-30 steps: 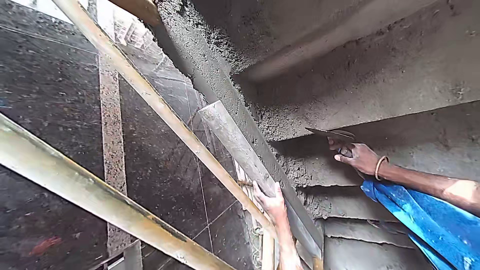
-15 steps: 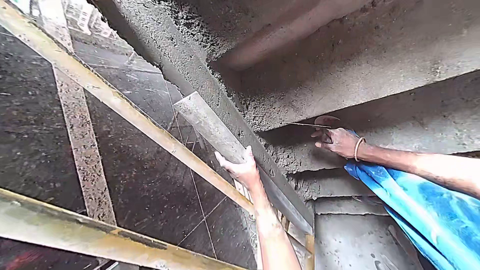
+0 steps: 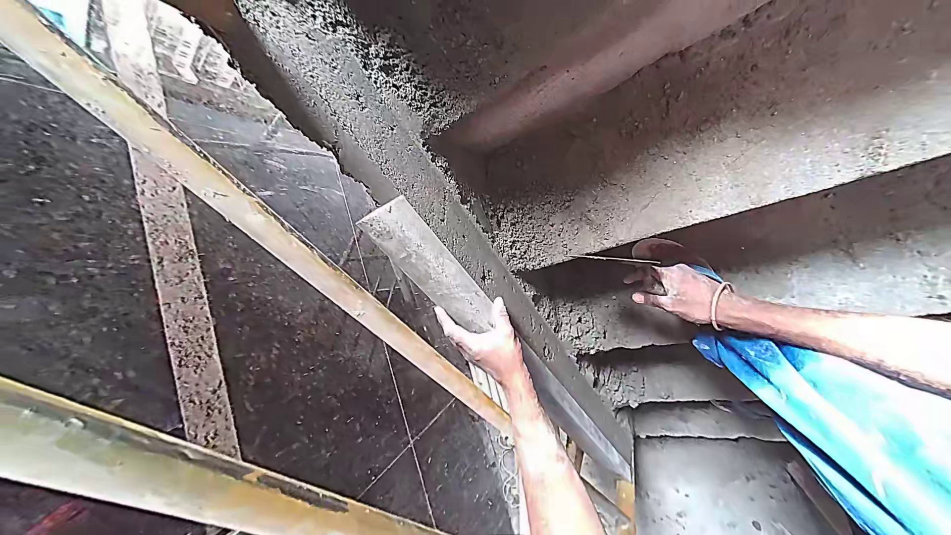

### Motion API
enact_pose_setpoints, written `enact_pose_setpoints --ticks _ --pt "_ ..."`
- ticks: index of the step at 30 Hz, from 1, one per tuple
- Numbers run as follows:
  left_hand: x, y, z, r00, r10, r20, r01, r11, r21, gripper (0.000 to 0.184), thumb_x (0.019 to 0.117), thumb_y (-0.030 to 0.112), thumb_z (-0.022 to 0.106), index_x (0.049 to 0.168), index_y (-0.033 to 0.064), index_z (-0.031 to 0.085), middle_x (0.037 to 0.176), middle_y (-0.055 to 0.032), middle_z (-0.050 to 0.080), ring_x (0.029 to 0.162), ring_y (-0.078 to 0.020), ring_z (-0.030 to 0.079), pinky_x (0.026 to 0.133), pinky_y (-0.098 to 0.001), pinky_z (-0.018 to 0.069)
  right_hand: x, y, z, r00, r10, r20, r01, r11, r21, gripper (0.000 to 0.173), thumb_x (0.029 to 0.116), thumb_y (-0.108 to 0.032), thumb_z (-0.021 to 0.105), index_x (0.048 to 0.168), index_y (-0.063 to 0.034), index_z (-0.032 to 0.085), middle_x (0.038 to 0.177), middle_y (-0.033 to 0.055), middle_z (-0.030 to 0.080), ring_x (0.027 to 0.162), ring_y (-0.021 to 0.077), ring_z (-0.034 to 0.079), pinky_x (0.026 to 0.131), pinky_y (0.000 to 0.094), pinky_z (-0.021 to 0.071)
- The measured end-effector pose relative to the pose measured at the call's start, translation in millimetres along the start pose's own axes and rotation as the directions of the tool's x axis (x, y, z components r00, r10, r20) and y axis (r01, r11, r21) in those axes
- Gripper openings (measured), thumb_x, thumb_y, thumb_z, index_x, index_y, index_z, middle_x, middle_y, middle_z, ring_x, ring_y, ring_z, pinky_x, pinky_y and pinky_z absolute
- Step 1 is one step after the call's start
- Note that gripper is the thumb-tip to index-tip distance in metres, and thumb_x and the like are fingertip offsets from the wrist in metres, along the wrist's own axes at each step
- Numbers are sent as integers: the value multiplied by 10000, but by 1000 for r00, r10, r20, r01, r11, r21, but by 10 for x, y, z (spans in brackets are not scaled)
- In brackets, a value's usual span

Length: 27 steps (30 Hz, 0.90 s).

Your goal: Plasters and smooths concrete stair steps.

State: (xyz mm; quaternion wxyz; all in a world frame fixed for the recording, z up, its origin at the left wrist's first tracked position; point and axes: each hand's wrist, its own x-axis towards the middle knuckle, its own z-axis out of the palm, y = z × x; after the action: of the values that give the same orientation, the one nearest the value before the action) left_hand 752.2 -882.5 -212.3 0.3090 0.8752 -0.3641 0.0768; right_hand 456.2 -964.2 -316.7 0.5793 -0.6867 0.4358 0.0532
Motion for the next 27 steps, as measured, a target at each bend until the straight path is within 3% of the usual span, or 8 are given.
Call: enact_pose_setpoints --ticks 14,20,25,27 --pt "2 6 17 999 -41 1 41 999 -23 1070 732 245 887 1573 -11 278 1553 -251 416 1372 -333 499 1124 -433 422 19 92 15 1000 3 8 -3 1000 -1 480 1001 -503 614 1329 -156 653 1096 186 709 1042 373 675 940 602 503" --pt "-9 -23 -67 998 -47 52 49 998 -35 1210 660 359 928 1588 1 240 1572 -272 366 1402 -372 444 1146 -472 392 3 98 -6 1000 12 -10 -12 1000 -18 506 987 -511 623 1308 -121 661 1078 209 709 1040 395 678 933 610 503" --pt "-460 -211 -222 992 -66 112 70 997 -32 1237 657 414 914 1574 -29 212 1574 -293 338 1429 -360 403 1173 -439 368 8 152 15 998 -35 -44 35 999 13 499 984 -488 623 1328 -129 656 1115 209 708 1046 389 678 946 607 499" --pt "-754 -317 -261 980 -135 148 133 991 26 1257 654 443 910 1584 -24 206 1587 -286 329 1444 -377 391 1178 -456 359 18 130 -4 999 -33 -36 33 999 6 503 986 -485 621 1310 -103 662 1116 219 703 1056 398 672 953 611 496"
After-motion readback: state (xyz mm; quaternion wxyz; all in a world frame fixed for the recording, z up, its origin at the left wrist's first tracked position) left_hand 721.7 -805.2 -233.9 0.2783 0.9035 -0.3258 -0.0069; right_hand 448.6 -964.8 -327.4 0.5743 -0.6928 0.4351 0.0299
